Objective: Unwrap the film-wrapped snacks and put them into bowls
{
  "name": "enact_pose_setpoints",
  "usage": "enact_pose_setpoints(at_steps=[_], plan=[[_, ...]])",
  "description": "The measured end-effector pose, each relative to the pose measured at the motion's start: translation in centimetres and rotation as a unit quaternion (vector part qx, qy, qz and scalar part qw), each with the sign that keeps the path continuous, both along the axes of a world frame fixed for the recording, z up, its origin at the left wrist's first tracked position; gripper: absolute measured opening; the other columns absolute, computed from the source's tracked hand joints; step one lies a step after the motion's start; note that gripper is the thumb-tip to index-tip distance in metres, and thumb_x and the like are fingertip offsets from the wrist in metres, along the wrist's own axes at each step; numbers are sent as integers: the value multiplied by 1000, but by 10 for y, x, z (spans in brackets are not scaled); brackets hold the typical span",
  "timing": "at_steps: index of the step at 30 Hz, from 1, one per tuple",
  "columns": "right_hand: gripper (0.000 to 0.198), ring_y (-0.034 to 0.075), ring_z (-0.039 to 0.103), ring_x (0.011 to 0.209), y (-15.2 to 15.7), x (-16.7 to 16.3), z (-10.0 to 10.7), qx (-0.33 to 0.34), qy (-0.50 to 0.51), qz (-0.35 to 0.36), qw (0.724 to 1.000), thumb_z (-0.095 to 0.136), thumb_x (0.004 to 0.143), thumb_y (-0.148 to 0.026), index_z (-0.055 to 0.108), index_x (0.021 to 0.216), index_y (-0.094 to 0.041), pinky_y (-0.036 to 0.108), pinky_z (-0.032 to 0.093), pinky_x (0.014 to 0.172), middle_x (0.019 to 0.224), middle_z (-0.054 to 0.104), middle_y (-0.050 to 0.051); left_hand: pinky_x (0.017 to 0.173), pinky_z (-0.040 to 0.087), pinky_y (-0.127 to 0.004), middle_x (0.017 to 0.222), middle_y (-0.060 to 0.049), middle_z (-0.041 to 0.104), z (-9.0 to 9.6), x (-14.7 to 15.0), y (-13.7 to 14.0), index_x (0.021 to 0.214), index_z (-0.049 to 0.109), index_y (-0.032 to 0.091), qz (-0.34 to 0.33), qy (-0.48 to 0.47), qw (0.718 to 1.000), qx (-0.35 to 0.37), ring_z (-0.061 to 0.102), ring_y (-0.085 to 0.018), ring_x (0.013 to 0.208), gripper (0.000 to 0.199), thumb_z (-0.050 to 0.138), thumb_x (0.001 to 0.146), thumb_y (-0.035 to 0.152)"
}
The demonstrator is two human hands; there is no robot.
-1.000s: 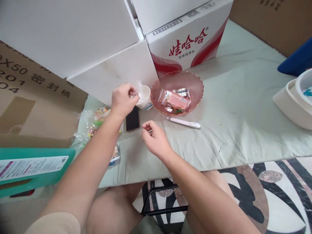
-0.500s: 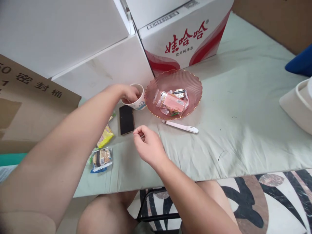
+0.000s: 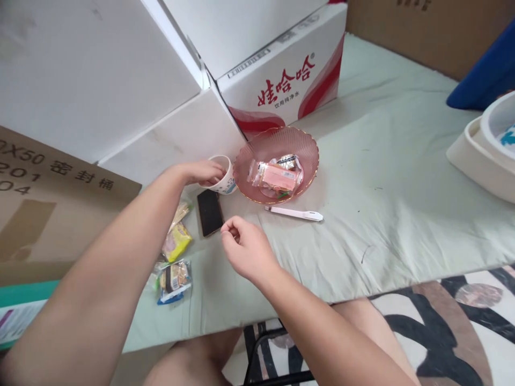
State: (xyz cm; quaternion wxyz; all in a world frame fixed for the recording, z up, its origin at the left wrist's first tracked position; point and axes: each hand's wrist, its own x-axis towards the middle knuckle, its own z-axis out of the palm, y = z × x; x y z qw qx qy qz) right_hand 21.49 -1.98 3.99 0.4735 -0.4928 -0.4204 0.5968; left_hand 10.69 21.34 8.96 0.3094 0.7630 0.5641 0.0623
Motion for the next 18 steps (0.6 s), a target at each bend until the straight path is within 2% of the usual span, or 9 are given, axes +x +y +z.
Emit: enact_pose_setpoints(at_steps=[1, 3, 5, 7, 8, 10, 13, 16, 18], plan=[[7, 15, 52, 63, -2, 0, 0, 3, -5, 3, 1000, 52, 82, -30, 55, 81, -24, 29, 37, 60, 67, 56, -4, 59, 44, -30, 57, -4, 64, 7, -5, -3, 53, 66, 21, -18, 52, 998, -9, 60, -21, 59, 4, 70, 54, 22], [6, 14, 51, 62, -4, 0, 1, 13, -11, 3, 1000, 52, 82, -29, 55, 81, -24, 28, 36, 59, 66, 55, -4, 65, 46, -30, 72, -5, 71, 17, -15, -13, 64, 70, 21, -41, 139, 989, -12, 62, -22, 69, 19, 66, 69, 38], [7, 14, 51, 62, -4, 0, 2, 19, -4, -1, 1000, 52, 82, -29, 55, 80, -23, 28, 37, 59, 66, 55, -4, 75, 48, -30, 93, -7, 76, 20, -23, -28, 83, 74, 21, -66, 171, 983, 21, 66, -25, 85, 32, 66, 74, 50], [7, 13, 52, 62, -2, 0, 3, 17, 8, -4, 1000, 52, 82, -29, 56, 80, -23, 28, 38, 60, 66, 55, -4, 84, 48, -31, 110, -8, 75, 14, -30, -45, 100, 73, 22, -97, 206, 972, 54, 66, -27, 100, 39, 68, 74, 50], [7, 13, 52, 62, -1, 1, 4, 14, 12, -5, 1000, 52, 82, -29, 56, 80, -23, 28, 38, 60, 66, 55, -5, 87, 48, -31, 113, -8, 75, 8, -33, -54, 103, 72, 23, -104, 221, 966, 81, 66, -27, 104, 35, 66, 77, 46], [7, 13, 52, 61, 2, 2, 5, 10, 20, -11, 1000, 53, 81, -28, 56, 79, -23, 27, 38, 60, 66, 55, -5, 87, 47, -32, 109, -9, 75, -4, -38, -70, 97, 71, 23, -88, 227, 958, 150, 66, -26, 102, 26, 52, 87, 37], [9, 12, 52, 62, 5, 7, 9, 17, 62, -26, 998, 54, 80, -31, 56, 78, -23, 27, 39, 60, 67, 55, -5, 75, 44, -31, 86, -8, 72, -10, -47, -92, 85, 65, 21, 10, 183, 948, 261, 64, -23, 84, 24, 46, 92, 33], [13, 12, 51, 63, 6, 14, 13, 47, 123, -32, 991, 56, 80, -35, 57, 79, -22, 27, 41, 60, 68, 55, -4, 63, 37, -30, 64, -1, 57, 6, -50, -113, 74, 57, 22, 95, 116, 915, 376, 53, -18, 64, 21, 52, 90, 35], [15, 12, 49, 61, 8, 20, 16, 65, 151, -54, 985, 57, 80, -37, 57, 77, -22, 26, 39, 57, 66, 53, -4, 60, 36, -30, 60, 1, 51, 27, -40, -124, 71, 55, 22, 67, 69, 890, 446, 48, -16, 59, 21, 56, 88, 35]])
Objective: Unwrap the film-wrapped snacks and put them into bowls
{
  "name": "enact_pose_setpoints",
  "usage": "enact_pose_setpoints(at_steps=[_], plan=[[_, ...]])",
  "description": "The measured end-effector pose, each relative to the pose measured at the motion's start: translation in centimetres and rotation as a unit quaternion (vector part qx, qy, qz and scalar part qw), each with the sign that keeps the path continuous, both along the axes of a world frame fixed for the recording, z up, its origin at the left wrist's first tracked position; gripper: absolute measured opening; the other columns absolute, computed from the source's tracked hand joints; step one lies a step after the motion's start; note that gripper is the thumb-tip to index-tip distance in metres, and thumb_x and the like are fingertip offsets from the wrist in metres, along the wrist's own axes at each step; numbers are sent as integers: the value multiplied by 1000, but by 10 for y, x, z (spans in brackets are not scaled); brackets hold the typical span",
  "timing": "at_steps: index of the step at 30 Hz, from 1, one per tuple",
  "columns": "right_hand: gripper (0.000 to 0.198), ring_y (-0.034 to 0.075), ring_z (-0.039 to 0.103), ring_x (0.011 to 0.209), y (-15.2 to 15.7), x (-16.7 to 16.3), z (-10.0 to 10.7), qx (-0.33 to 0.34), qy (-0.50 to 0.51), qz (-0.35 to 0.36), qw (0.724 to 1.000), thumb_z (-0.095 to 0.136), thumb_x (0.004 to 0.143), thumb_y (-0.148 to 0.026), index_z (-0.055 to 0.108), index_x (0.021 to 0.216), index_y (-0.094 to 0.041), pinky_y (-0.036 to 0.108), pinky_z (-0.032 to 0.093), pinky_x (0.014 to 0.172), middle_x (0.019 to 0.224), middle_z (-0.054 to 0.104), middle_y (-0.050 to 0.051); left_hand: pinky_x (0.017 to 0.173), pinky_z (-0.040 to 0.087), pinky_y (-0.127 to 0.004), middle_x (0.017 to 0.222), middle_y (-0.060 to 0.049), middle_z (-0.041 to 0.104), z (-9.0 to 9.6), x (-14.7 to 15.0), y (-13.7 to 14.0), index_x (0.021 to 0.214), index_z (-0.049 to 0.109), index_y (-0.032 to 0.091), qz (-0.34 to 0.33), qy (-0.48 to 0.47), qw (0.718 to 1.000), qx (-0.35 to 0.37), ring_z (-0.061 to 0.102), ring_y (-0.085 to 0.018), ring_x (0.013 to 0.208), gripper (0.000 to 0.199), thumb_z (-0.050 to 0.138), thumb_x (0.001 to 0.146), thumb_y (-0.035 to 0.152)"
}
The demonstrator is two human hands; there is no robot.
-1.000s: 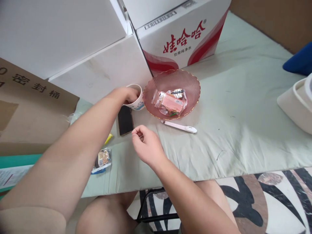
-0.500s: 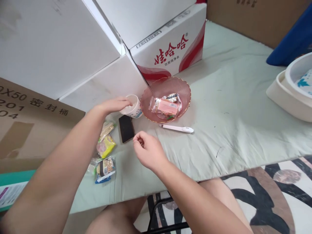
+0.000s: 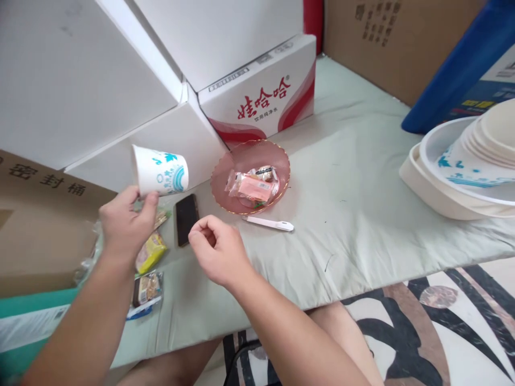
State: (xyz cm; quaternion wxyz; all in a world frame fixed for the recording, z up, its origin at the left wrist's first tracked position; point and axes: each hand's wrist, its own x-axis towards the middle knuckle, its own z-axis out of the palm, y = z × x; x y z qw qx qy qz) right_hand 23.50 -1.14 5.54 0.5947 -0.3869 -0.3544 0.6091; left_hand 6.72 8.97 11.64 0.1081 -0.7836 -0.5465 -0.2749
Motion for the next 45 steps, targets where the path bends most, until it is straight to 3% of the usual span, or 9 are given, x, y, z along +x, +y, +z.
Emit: enact_pose_setpoints(at_steps=[7, 12, 17, 22, 26, 30, 34, 40, 45], plan=[[31, 10, 39, 46, 18, 42, 10, -7, 290, -149, 945, 56, 75, -53, 58, 72, -22, 25, 29, 46, 52, 47, -5, 80, 48, -32, 88, -3, 73, 40, 150, 17, 95, 68, 21, -298, 63, 951, 44, 66, -20, 86, 18, 52, 93, 28], [36, 8, 36, 41, 20, 90, 13, -13, 377, -216, 901, 61, 70, -57, 58, 66, -21, 24, 28, 47, 48, 45, -6, 73, 45, -33, 85, -7, 71, 6, 275, 47, 87, 69, 18, -419, 207, 882, -57, 65, -22, 82, 21, 49, 92, 23], [38, 7, 36, 42, 13, 125, 10, -28, 404, -256, 878, 66, 67, -57, 58, 63, -21, 24, 27, 49, 47, 44, -6, 76, 46, -38, 102, -13, 68, -27, 347, 63, 92, 72, 16, -467, 334, 815, -84, 65, -25, 94, 23, 49, 92, 19], [38, 8, 34, 42, 19, 130, 7, -59, 407, -256, 875, 65, 66, -58, 57, 62, -21, 24, 26, 49, 47, 43, -6, 96, 45, -46, 118, -16, 65, -22, 398, 106, 110, 68, 14, -311, 306, 892, -114, 60, -31, 115, 20, 58, 92, 16], [39, 9, 36, 44, 25, 131, 3, -55, 379, -249, 890, 63, 67, -59, 58, 64, -21, 25, 28, 51, 48, 45, -5, 103, 44, -48, 148, -20, 47, -14, 421, 122, 136, 53, 16, -251, 178, 942, -135, 46, -36, 137, 51, 69, 88, 27], [39, 9, 35, 44, 23, 134, 0, -60, 371, -250, 892, 62, 68, -59, 57, 66, -21, 25, 27, 50, 49, 44, -6, 99, 48, -41, 133, -15, 60, -19, 387, 102, 124, 61, 18, -326, 114, 923, -168, 59, -28, 121, 36, 59, 88, 20], [36, 9, 35, 44, 17, 129, 1, -44, 363, -237, 900, 63, 68, -56, 55, 66, -21, 24, 27, 49, 49, 44, -6, 82, 50, -33, 88, -4, 69, -19, 303, 74, 96, 66, 18, -347, 57, 912, -210, 64, -19, 84, 17, 58, 82, 17], [29, 10, 35, 46, 5, 105, 0, -14, 298, -199, 933, 59, 74, -50, 56, 68, -22, 24, 28, 48, 52, 41, -5, 64, 44, -23, 72, 3, 62, -3, 147, 4, 87, 63, 20, -250, -149, 916, -276, 56, -11, 66, 7, 61, 80, 21], [26, 10, 35, 46, 1, 60, -10, -22, 203, -150, 967, 58, 77, -47, 56, 68, -23, 25, 28, 47, 54, 40, -4, 64, 46, -22, 73, 2, 63, -25, 46, -70, 87, 64, 19, -137, -300, 898, -292, 58, -11, 67, 11, 65, 76, 23]])
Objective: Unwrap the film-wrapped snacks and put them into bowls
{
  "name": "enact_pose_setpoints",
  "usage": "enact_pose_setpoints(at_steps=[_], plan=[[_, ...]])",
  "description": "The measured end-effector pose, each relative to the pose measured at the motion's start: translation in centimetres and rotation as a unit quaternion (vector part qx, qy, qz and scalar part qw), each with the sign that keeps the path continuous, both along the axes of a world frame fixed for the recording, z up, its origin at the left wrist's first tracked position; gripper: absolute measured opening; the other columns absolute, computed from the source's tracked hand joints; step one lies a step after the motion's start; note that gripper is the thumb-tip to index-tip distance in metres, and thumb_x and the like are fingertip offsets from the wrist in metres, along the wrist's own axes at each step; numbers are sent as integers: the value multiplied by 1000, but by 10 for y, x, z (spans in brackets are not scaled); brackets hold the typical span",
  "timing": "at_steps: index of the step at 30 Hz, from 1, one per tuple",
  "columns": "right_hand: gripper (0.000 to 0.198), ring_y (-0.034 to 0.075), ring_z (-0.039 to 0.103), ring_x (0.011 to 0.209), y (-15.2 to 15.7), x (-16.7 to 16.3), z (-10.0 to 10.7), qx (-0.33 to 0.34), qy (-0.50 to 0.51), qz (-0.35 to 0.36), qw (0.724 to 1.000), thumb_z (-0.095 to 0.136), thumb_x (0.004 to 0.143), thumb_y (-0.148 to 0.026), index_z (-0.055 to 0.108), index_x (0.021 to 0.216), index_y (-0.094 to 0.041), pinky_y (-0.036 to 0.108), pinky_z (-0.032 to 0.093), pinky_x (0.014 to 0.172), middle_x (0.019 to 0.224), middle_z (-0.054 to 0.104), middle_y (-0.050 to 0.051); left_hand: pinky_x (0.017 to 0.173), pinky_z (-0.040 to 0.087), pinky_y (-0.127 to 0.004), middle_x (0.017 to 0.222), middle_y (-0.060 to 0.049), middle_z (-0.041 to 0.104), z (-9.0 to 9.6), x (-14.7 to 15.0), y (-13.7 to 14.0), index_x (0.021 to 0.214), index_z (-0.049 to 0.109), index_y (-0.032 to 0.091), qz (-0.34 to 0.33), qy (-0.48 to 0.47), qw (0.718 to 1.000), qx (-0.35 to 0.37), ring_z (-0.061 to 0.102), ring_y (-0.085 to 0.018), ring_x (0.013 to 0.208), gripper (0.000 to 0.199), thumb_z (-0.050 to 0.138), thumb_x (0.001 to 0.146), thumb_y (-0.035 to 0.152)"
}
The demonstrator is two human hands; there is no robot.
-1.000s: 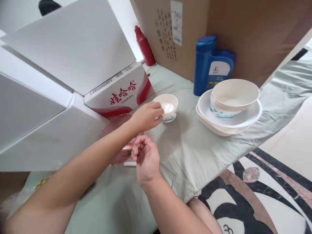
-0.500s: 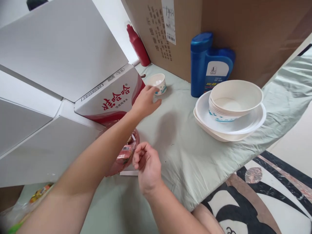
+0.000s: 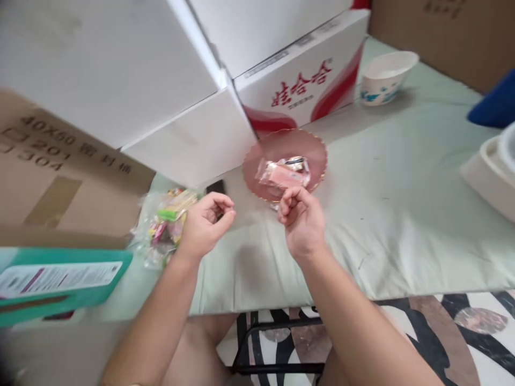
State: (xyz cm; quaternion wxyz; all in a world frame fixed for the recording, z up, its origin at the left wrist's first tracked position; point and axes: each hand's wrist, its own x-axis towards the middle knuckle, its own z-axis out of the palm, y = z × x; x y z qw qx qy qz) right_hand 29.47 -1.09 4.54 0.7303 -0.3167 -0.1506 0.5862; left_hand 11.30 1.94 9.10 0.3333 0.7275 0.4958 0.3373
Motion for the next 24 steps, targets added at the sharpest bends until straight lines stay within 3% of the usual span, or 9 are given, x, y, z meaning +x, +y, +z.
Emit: enact_pose_setpoints(at_steps=[5, 9, 13, 15, 16, 17, 20, 22, 24], plan=[[22, 11, 37, 45, -7, -35, -4, 10, -114, 23, 993, 59, 76, -42, 59, 67, -23, 26, 29, 46, 53, 43, -4, 61, 46, -22, 67, 1, 62, -39, -43, -34, 80, 65, 19, 102, -82, 989, -63, 58, -11, 63, 9, 63, 73, 24], [15, 10, 44, 49, -2, -11, 12, 51, -267, -92, 958, 64, 78, -28, 58, 66, -21, 25, 32, 48, 54, 45, -4, 66, 47, -24, 66, 1, 65, -55, -33, -40, 77, 65, 18, 46, -64, 993, -85, 60, -13, 64, 7, 60, 73, 22], [20, 10, 43, 49, 32, 49, 21, 42, -306, -211, 928, 65, 77, -26, 51, 63, -22, 24, 35, 48, 53, 41, -6, 53, 38, -23, 53, 4, 56, -72, -22, -50, 68, 60, 19, -24, 30, 992, -122, 51, -12, 51, 17, 52, 83, 22], [24, 10, 41, 47, 59, 91, 15, -10, -351, -252, 902, 60, 80, -24, 45, 61, -23, 24, 35, 48, 52, 38, -7, 50, 33, -23, 50, 5, 50, -83, -21, -50, 64, 56, 20, -59, 106, 990, -78, 47, -11, 48, 21, 51, 84, 22], [28, 10, 41, 47, 73, 114, 10, -65, -403, -271, 872, 54, 84, -23, 42, 59, -24, 25, 35, 48, 52, 38, -7, 50, 32, -23, 49, 5, 49, -87, -20, -49, 63, 55, 20, -64, 137, 988, -45, 46, -11, 48, 22, 50, 85, 21], [31, 11, 41, 47, 89, 136, 4, -134, -479, -287, 819, 51, 86, -22, 41, 58, -24, 26, 35, 48, 51, 39, -6, 50, 32, -24, 49, 5, 49, -90, -18, -47, 63, 55, 21, -64, 163, 985, -6, 47, -11, 47, 22, 50, 85, 20], [34, 11, 47, 58, 138, 198, -12, -212, -577, -273, 740, 62, 81, -12, 51, 50, -22, 28, 34, 56, 53, 47, -3, 50, 34, -24, 50, 5, 52, -96, -14, -44, 64, 54, 21, -60, 221, 968, 103, 50, -11, 46, 22, 49, 85, 16], [40, 15, 58, 75, 173, 233, -20, -238, -608, -234, 721, 67, 74, -7, 49, 42, -20, 31, 39, 66, 51, 45, -2, 50, 35, -25, 52, 4, 55, -99, -12, -44, 64, 53, 22, -70, 244, 956, 147, 53, -12, 47, 22, 48, 84, 14], [43, 25, 64, 100, 207, 264, -30, -249, -629, -192, 711, 71, 68, -4, 45, 36, -18, 39, 42, 78, 58, 54, 4, 50, 37, -25, 53, 3, 55, -101, -11, -44, 65, 52, 22, -82, 252, 951, 160, 54, -12, 47, 22, 49, 85, 14]])
